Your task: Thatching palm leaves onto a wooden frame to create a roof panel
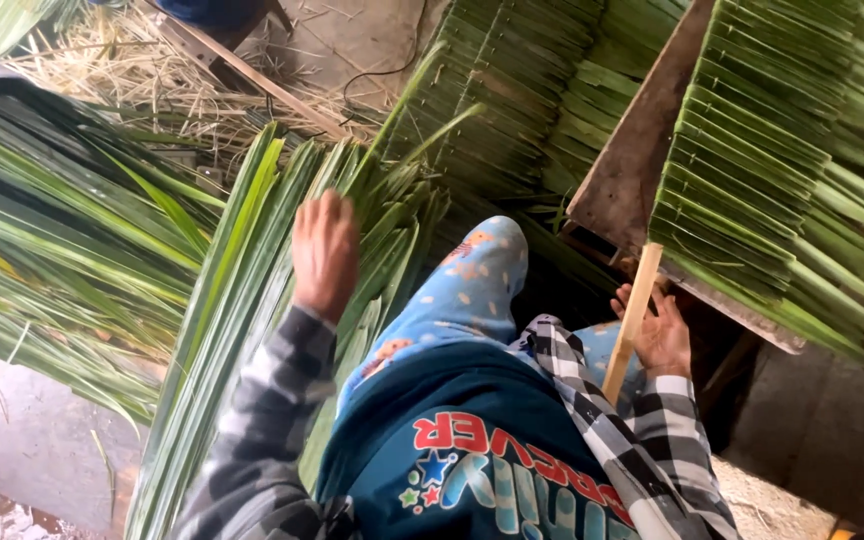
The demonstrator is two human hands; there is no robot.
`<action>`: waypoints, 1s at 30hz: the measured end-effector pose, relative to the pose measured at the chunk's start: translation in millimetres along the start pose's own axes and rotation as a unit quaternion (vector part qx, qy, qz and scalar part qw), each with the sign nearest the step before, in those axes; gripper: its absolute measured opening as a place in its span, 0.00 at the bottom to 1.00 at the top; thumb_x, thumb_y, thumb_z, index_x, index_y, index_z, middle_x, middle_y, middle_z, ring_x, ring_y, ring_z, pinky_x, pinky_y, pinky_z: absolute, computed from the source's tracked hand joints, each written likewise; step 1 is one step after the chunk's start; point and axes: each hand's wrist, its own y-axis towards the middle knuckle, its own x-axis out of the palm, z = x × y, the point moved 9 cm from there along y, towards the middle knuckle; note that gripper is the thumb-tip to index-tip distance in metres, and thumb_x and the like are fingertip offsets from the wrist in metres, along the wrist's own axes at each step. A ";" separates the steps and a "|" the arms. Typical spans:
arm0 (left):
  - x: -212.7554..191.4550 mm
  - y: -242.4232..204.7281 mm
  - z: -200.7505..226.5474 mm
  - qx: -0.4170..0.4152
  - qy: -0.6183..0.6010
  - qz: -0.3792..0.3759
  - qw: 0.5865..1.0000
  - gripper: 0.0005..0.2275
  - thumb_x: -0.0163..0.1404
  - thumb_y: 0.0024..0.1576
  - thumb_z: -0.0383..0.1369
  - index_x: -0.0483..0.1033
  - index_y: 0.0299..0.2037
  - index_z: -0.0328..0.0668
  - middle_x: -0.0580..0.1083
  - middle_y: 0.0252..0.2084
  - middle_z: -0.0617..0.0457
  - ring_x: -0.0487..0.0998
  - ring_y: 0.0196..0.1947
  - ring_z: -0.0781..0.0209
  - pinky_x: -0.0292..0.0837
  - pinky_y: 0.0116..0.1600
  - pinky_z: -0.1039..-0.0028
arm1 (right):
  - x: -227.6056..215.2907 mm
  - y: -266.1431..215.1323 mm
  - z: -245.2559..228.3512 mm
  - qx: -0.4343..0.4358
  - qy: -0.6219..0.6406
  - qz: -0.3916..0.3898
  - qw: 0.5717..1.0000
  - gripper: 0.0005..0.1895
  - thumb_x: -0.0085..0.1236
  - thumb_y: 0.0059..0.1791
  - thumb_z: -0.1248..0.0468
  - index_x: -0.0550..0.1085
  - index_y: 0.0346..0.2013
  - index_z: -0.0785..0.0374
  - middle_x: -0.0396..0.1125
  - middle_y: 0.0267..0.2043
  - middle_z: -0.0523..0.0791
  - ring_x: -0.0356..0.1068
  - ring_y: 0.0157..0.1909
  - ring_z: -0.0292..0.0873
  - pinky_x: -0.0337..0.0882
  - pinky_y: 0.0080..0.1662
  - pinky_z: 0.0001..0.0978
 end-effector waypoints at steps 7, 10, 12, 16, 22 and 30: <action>0.4 91.3 69.7 0.172 -0.005 0.108 0.979 0.04 0.55 0.49 0.21 0.75 0.30 0.40 0.67 0.34 0.48 0.67 0.33 0.50 0.68 0.43 0.64 | -66.4 36.5 -21.2 0.066 -0.201 0.039 0.977 0.18 0.55 0.57 0.48 0.74 0.51 0.57 0.64 0.60 0.64 0.67 0.62 0.66 0.65 0.60 0.69; -10.7 109.5 115.8 0.273 -0.102 0.159 0.943 0.04 0.55 0.47 0.19 0.78 0.28 0.36 0.70 0.33 0.42 0.71 0.34 0.44 0.70 0.46 0.55 | -55.0 3.1 -50.3 0.050 -0.352 0.141 0.924 0.22 0.57 0.56 0.45 0.78 0.45 0.62 0.65 0.32 0.45 0.69 0.33 0.42 0.80 0.40 0.42; -32.7 112.4 146.0 0.348 -0.130 0.210 0.905 0.00 0.55 0.53 0.19 0.79 0.32 0.30 0.71 0.36 0.41 0.72 0.38 0.42 0.72 0.54 0.53 | -19.6 -28.6 -68.2 -0.034 -0.525 0.102 0.844 0.25 0.59 0.56 0.45 0.79 0.35 0.67 0.67 0.21 0.48 0.64 0.16 0.40 0.66 0.18 0.29; -45.8 121.2 180.2 0.378 -0.167 0.276 0.868 0.04 0.49 0.61 0.23 0.77 0.37 0.29 0.70 0.39 0.42 0.72 0.41 0.44 0.72 0.56 0.58 | 116.6 -97.0 -25.7 -0.077 -0.563 0.015 0.823 0.14 0.61 0.53 0.61 0.77 0.37 0.74 0.67 0.21 0.56 0.63 0.14 0.48 0.64 0.14 0.39; 1.0 109.4 247.5 0.345 -0.254 0.350 0.833 0.06 0.48 0.63 0.26 0.78 0.40 0.32 0.72 0.45 0.42 0.73 0.42 0.43 0.74 0.54 0.56 | 287.0 -142.0 79.5 -0.147 -0.492 -0.281 0.810 0.37 0.51 0.51 0.61 0.54 0.74 0.62 0.60 0.65 0.63 0.69 0.59 0.58 0.70 0.54 0.51; -3.5 81.8 292.1 0.361 -0.355 0.324 0.799 0.10 0.43 0.63 0.23 0.75 0.31 0.31 0.73 0.45 0.39 0.75 0.42 0.42 0.74 0.55 0.55 | 283.5 -142.3 25.5 -0.375 -0.138 -0.056 0.915 0.23 0.55 0.57 0.57 0.67 0.64 0.66 0.66 0.62 0.48 0.68 0.60 0.43 0.69 0.66 0.42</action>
